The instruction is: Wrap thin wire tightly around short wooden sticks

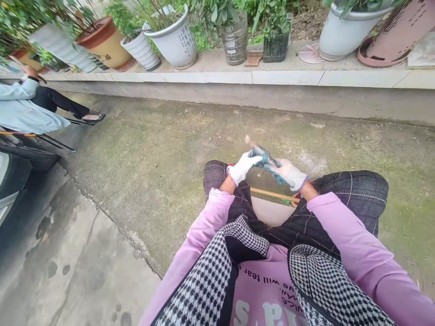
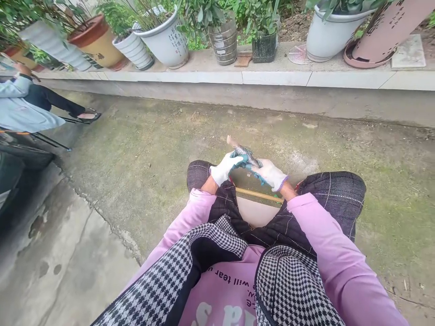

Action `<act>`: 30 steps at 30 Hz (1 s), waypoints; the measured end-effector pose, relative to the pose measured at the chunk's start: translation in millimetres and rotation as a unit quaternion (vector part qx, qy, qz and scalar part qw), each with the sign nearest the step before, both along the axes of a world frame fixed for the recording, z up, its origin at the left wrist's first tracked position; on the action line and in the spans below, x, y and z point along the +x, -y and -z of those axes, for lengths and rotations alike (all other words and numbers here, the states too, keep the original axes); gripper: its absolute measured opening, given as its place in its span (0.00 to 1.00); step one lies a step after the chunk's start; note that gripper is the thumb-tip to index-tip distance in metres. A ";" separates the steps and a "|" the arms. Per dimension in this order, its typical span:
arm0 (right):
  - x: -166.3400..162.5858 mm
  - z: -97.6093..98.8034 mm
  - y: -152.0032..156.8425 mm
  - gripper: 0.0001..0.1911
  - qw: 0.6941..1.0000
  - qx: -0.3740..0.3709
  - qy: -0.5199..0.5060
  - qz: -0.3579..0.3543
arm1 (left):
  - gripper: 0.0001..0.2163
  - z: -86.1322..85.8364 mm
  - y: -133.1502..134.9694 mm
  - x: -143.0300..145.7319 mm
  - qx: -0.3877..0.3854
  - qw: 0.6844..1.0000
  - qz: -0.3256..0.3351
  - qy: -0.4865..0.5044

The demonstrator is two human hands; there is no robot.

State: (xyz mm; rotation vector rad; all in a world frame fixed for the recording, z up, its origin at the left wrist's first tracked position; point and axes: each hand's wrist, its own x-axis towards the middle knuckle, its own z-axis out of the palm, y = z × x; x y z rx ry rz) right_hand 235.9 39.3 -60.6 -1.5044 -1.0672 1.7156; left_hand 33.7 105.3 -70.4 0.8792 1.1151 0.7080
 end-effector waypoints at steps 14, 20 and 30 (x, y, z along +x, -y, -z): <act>11.2 4.2 1.5 0.22 0.997 0.042 0.047 0.042 | 0.25 10.7 -0.5 -2.2 -0.027 0.999 0.046 0.003; 13.0 -2.5 6.5 0.32 0.995 0.011 -0.093 -0.032 | 0.32 -2.4 -2.5 -22.4 0.048 0.985 0.159 0.040; 10.6 3.3 -2.3 0.22 0.998 0.046 0.046 -0.003 | 0.12 -11.0 8.8 -20.6 0.002 0.996 0.083 -0.029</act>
